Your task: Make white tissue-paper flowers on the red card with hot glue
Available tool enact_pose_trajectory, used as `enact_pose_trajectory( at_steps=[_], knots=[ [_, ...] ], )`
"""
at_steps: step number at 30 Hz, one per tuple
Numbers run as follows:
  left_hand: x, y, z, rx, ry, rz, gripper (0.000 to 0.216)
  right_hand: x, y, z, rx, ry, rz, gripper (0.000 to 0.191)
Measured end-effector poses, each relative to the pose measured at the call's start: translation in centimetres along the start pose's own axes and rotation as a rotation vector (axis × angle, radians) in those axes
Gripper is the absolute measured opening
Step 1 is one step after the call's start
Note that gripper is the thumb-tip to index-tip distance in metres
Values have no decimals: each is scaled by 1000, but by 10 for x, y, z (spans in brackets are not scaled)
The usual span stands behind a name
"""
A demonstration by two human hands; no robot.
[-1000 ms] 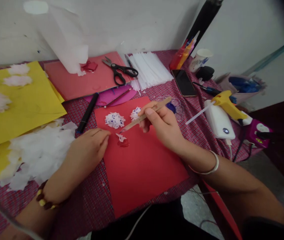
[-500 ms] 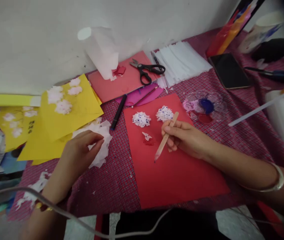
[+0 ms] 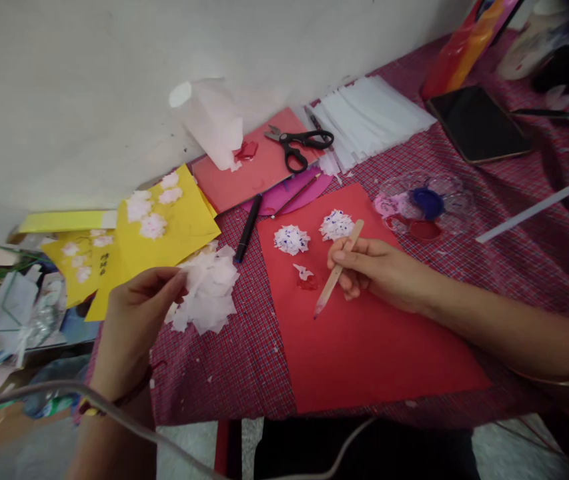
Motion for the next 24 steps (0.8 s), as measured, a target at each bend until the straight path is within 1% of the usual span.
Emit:
enact_pose_trajectory(
  at_steps=[4,6,8,10,11,13,16,18,20,24],
  knots=[
    [4,-14,-10,-192,57,-154,20,0,-1,-1,-1,5,-5,23],
    [7,-22,-15,-177,49,-201,22,0,-1,-1,-2,4,-9,22],
    [7,-26,-12,-47,-62,-192,20,0,-1,-1,-4,3,-16,21],
    [4,-28,-2,82,-196,-156,17,1,-1,-1,-7,3,-18,22],
    [2,-29,2,108,-221,-148,16,1,-1,-1,-8,2,-17,22],
    [-3,-36,7,80,-169,-184,18,1,-2,-3,-6,29,-23,23],
    [-13,-56,13,-60,-37,-312,19,-1,-6,-13,-8,144,-44,25],
    [-19,-75,19,-156,-11,-391,17,-5,-9,-24,-38,244,-48,26],
    [-23,-93,24,-227,2,-450,14,-10,-13,-35,-114,325,-51,25],
    [-25,-123,26,-344,41,-546,18,-17,-20,-48,-290,437,-71,24]
  ],
)
Point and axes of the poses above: each hand's wrist, its own x-axis towards the middle knuckle, its own y-axis out of the back of the hand, z = x × y, the point moved 6 cm from there along x, towards the middle knuckle, and after that the axes turned 6 degrees about y, right-handed, at the moved point
